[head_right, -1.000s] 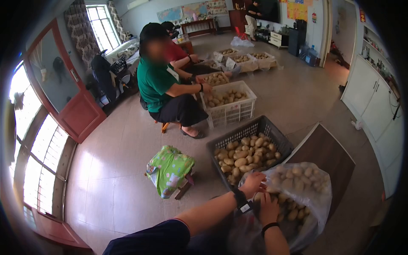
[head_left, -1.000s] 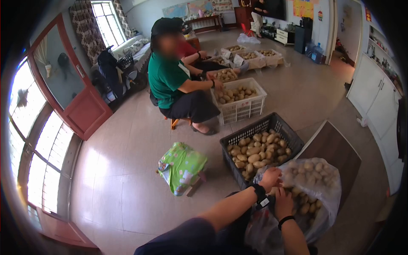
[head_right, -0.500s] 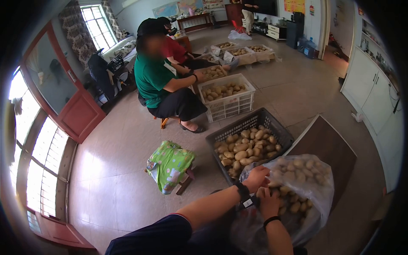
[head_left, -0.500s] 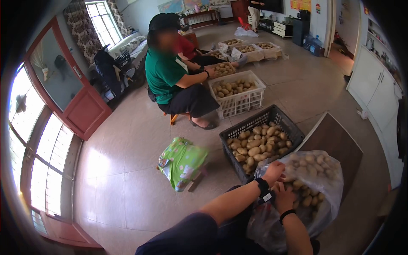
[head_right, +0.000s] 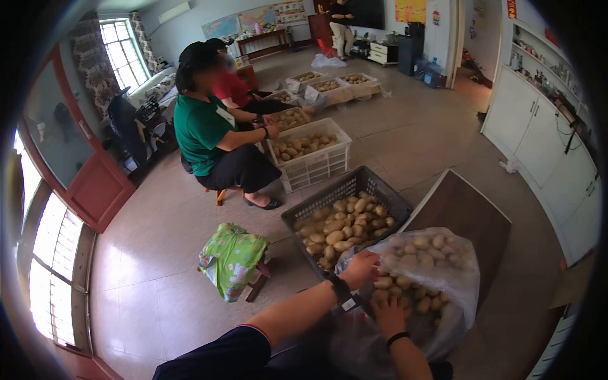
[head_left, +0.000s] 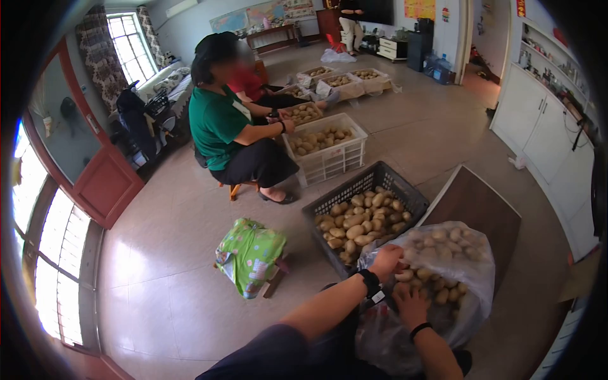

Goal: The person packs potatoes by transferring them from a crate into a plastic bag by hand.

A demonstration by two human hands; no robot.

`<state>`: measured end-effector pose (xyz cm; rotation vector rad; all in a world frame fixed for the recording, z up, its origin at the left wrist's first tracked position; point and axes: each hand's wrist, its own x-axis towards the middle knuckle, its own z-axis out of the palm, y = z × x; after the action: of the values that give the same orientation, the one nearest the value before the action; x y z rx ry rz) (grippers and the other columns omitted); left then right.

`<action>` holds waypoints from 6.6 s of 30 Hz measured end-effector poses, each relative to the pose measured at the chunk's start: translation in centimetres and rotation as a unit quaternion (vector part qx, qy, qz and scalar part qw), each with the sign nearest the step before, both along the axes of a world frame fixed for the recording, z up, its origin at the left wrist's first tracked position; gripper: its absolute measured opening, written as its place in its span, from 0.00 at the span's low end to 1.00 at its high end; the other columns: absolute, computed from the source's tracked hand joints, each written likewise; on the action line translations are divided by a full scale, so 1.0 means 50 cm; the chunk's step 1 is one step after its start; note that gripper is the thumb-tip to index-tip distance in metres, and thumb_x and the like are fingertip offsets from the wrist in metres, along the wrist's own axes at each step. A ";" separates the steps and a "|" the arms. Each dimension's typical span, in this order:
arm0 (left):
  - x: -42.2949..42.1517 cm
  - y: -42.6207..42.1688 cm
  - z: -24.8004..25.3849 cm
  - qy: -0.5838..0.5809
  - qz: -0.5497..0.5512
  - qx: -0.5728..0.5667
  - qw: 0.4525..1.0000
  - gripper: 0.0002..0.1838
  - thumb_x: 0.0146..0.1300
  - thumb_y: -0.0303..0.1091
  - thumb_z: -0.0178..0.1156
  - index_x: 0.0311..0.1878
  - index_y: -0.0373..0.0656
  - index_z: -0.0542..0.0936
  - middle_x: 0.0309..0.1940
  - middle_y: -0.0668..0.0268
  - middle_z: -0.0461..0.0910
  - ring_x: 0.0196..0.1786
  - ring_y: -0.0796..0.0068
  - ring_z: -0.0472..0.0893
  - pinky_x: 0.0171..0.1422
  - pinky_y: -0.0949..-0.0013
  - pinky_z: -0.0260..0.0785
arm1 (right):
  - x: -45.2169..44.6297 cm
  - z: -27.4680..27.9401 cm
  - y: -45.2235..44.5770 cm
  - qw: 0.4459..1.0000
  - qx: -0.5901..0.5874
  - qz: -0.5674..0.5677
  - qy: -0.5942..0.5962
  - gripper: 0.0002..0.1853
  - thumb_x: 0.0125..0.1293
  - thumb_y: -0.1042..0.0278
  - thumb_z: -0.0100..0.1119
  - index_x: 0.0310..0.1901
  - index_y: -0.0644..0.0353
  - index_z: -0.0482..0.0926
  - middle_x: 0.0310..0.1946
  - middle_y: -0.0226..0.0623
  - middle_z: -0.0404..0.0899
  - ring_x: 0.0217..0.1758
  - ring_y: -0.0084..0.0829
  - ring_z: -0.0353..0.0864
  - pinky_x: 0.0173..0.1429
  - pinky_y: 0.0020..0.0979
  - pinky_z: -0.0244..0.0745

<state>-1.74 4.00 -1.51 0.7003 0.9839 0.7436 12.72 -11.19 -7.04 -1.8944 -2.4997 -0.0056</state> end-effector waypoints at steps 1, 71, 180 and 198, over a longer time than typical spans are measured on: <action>0.000 0.001 0.002 0.000 0.000 -0.004 1.000 0.13 0.65 0.36 0.53 0.48 0.40 0.75 0.36 0.66 0.75 0.29 0.70 0.81 0.30 0.65 0.77 | 0.001 0.008 -0.003 1.000 0.000 0.010 -0.004 0.20 0.62 0.66 0.51 0.56 0.38 0.79 0.68 0.30 0.64 0.65 0.52 0.66 0.56 0.56 0.72; 0.027 -0.032 -0.036 0.004 -0.367 0.160 0.916 0.22 0.67 0.50 0.58 0.53 0.42 0.75 0.44 0.61 0.78 0.34 0.69 0.83 0.29 0.70 0.77 | 0.016 0.039 0.027 0.578 -0.043 -0.277 0.766 0.16 0.74 0.59 0.50 0.52 0.63 0.73 0.38 0.33 0.79 0.29 0.26 0.80 0.30 0.27 0.77; -0.116 0.136 -0.138 -0.149 0.245 -0.079 0.955 0.18 0.73 0.39 0.50 0.61 0.44 0.68 0.50 0.54 0.76 0.39 0.55 0.82 0.43 0.57 0.83 | 0.071 0.020 -0.060 0.932 0.056 -0.319 0.165 0.31 0.52 0.71 0.69 0.60 0.58 0.69 0.55 0.46 0.68 0.58 0.51 0.68 0.62 0.45 0.68; -0.147 0.162 -0.189 -0.168 0.315 -0.079 0.931 0.20 0.72 0.30 0.45 0.66 0.45 0.65 0.61 0.53 0.69 0.52 0.47 0.79 0.50 0.53 0.81 | 0.099 -0.033 -0.116 0.895 0.109 -0.373 0.221 0.25 0.49 0.80 0.61 0.53 0.64 0.72 0.53 0.48 0.68 0.60 0.53 0.64 0.65 0.46 0.62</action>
<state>-9.09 12.11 -10.97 0.0884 0.9392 1.2800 17.67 -16.97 -8.67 -2.2884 -1.3300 0.1195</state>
